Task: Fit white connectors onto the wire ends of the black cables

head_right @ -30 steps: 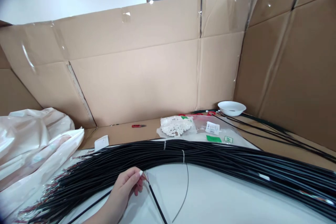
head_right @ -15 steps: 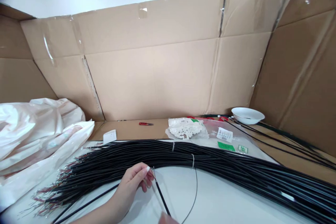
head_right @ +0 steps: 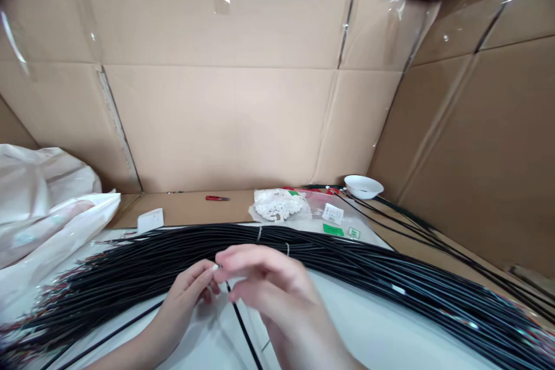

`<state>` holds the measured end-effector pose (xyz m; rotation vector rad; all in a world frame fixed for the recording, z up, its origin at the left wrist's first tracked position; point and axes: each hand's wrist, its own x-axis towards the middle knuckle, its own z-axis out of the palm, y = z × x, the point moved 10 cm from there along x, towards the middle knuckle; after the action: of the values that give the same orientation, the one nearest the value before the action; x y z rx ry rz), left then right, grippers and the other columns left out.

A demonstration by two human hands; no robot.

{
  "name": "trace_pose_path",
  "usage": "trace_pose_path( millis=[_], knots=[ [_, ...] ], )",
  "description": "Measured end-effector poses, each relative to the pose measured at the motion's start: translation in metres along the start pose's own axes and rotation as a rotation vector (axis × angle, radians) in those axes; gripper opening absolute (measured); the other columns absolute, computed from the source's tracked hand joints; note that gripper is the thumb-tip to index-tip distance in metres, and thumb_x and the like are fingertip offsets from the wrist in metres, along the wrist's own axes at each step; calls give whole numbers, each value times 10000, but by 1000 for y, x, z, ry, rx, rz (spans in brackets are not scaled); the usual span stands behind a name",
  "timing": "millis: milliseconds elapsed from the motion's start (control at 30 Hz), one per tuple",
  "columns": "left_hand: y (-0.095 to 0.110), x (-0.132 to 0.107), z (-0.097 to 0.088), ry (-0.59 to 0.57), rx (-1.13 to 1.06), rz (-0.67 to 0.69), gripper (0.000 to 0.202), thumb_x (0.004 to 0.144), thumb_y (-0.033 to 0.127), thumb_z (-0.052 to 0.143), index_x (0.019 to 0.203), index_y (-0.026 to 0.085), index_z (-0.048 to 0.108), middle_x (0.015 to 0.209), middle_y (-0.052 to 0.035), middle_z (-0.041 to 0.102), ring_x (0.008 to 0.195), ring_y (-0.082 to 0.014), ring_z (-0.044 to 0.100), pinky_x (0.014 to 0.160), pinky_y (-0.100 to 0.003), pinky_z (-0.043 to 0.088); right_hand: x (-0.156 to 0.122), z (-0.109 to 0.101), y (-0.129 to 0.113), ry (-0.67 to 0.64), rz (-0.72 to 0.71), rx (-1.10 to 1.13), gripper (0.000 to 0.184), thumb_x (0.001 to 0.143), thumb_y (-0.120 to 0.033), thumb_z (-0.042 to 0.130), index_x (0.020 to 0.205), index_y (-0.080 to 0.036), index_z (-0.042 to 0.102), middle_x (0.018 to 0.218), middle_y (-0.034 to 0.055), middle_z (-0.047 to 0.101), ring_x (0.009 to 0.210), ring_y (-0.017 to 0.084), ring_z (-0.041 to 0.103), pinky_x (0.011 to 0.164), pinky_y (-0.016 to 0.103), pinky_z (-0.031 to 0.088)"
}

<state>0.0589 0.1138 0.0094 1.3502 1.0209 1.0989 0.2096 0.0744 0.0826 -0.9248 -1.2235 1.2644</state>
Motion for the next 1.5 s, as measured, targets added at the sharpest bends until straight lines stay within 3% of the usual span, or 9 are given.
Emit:
trace_pose_path(
  millis=[133, 233, 300, 500, 667, 833, 1067, 1333, 1500],
  knots=[
    [0, -1, 0, -9, 44, 22, 281, 824, 384, 459, 781, 145, 601, 676, -16, 540, 622, -139, 463, 555, -216, 371, 27, 8, 46, 125, 35, -205, 211, 677, -225, 574, 885, -210, 603, 936, 40, 584, 844, 176, 538, 723, 291, 435],
    [4, -2, 2, -9, 111, 35, 269, 824, 379, 466, 769, 153, 600, 657, -6, 526, 603, -136, 443, 573, -218, 367, 31, 20, 96, 12, 216, -38, 197, 736, -329, 549, 844, -165, 556, 661, 0, 556, 540, 109, 501, 480, 220, 393],
    [9, -4, 8, -49, 155, 64, 271, 834, 364, 452, 732, 157, 595, 652, -5, 530, 613, -141, 456, 591, -219, 369, 28, 29, 107, -71, 241, 109, 244, 751, -378, 544, 852, -157, 518, 566, -30, 513, 461, 93, 465, 422, 202, 362],
    [18, -6, 16, -108, 239, 132, 279, 849, 332, 426, 711, 164, 601, 748, -46, 590, 718, -181, 540, 677, -245, 406, 25, 29, 107, -51, 256, 240, 370, 668, -351, 657, 906, -180, 432, 570, -50, 540, 423, 79, 469, 409, 191, 381],
    [16, -6, 10, -66, 323, 157, 258, 841, 317, 441, 750, 187, 643, 957, -72, 603, 899, -212, 543, 766, -270, 412, 27, 21, 98, 0, 166, 229, 311, 703, -365, 622, 857, -187, 421, 604, -49, 536, 459, 78, 491, 407, 177, 398],
    [18, -10, 12, -71, 388, 165, 276, 845, 315, 428, 764, 208, 669, 1118, -81, 580, 1043, -249, 501, 886, -345, 367, 24, 16, 96, 39, 156, 132, 296, 738, -412, 568, 870, -197, 413, 654, -46, 515, 426, 76, 494, 296, 142, 343],
    [24, -9, 13, -57, 433, 201, 265, 835, 309, 434, 741, 201, 657, 1051, -87, 580, 991, -240, 511, 846, -331, 397, 21, 16, 95, 68, 184, 107, 231, 749, -387, 525, 828, -198, 419, 540, -83, 455, 304, 26, 331, 246, 114, 227],
    [32, -12, 14, -39, 452, 206, 265, 826, 317, 442, 696, 188, 633, 855, -62, 547, 818, -206, 516, 714, -269, 421, 21, 13, 98, 94, 188, 108, 139, 774, -318, 470, 846, -210, 419, 637, -72, 456, 335, 24, 352, 254, 122, 222],
    [32, -12, 15, -47, 475, 210, 265, 834, 310, 432, 704, 187, 627, 860, -60, 536, 817, -204, 516, 720, -276, 416, 20, 13, 97, 89, 183, 91, 166, 783, -341, 475, 855, -204, 416, 631, -69, 446, 332, 23, 344, 255, 124, 219]
  ],
)
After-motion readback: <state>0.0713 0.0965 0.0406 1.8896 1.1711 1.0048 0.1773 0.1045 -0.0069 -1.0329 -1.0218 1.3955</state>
